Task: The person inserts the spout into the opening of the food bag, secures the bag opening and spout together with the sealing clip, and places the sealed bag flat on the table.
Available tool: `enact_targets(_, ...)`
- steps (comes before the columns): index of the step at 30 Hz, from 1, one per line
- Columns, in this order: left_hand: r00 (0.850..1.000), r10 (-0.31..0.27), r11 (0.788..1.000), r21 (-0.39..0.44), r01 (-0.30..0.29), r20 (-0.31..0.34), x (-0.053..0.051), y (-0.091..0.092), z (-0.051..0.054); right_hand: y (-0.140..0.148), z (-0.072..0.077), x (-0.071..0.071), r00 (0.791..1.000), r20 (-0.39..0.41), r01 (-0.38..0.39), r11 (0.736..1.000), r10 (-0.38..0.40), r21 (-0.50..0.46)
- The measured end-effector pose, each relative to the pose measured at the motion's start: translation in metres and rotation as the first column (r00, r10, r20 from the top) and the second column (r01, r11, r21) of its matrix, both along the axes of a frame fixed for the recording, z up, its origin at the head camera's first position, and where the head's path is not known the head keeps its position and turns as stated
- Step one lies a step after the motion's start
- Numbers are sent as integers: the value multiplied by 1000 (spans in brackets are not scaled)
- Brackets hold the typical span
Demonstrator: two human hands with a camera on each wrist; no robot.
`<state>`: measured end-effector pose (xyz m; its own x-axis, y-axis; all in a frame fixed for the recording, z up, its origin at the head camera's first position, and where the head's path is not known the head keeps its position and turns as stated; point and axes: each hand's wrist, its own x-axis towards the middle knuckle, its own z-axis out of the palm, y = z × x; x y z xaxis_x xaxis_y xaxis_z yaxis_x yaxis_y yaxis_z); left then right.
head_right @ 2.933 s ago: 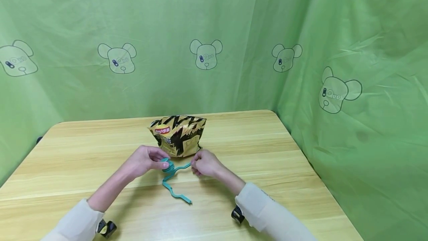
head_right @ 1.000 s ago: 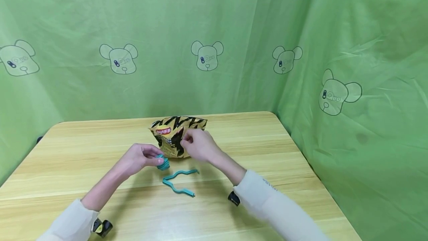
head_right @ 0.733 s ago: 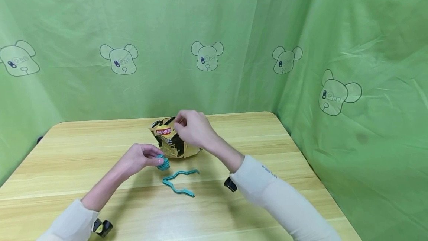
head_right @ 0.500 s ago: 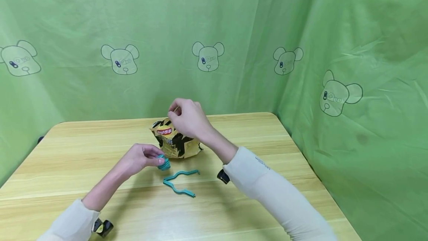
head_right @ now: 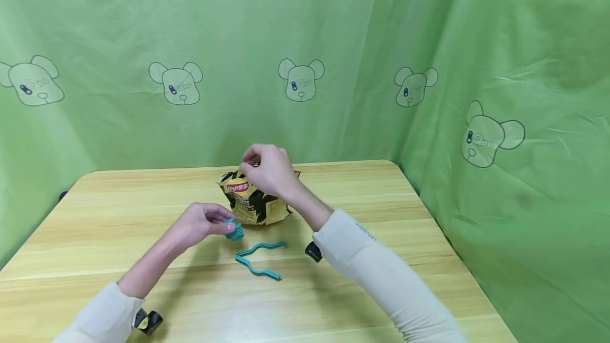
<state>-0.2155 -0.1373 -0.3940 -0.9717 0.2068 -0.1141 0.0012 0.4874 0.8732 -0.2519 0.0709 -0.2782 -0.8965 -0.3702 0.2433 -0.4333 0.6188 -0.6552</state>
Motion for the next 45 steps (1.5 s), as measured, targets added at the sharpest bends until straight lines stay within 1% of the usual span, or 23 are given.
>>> enact_targets(6,1000,-7,1000,3,7,-3,-1,-1,1,2,-9,-3,1000,-5,9,1000,-10,-25)
enact_targets(15,999,-28,1000,-5,27,-30,-1,-6,8,1,-18,-5,999,-12,38,997,-39,-69)
enact_targets(18,999,-34,999,-10,33,-40,-1,-11,13,-1,-20,-6,999,-9,35,997,-36,-75)
enact_targets(20,998,-36,999,-19,35,-51,-1,-14,18,-1,-20,-6,999,-8,33,996,-34,-78)
enact_targets(23,996,-48,998,-41,45,-76,-3,-18,30,-1,-20,-6,999,-8,34,996,-35,-85)
enact_targets(28,991,-66,995,-77,57,-117,-3,-22,56,-1,-20,-6,999,-7,35,995,-35,-91)
enact_targets(30,990,-64,995,-82,53,-127,-3,-25,67,-2,-20,-7,999,-3,33,995,-33,-93)
enact_targets(33,988,-59,997,-59,51,-141,-3,-27,83,-2,-19,-6,1000,3,31,995,-31,-95)
enact_targets(35,987,-41,999,-30,36,-153,-5,-29,93,-2,-19,-7,999,4,32,995,-32,-96)
enact_targets(37,985,-18,1000,8,19,-170,-8,-29,101,-1,-19,-7,999,2,34,995,-34,-97)
enact_targets(40,980,21,999,40,-14,-196,-12,-28,107,-1,-19,-7,999,-2,34,995,-34,-97)
enact_targets(45,975,73,995,80,-57,-212,-20,-23,107,-3,-19,-6,999,-5,37,995,-38,-95)
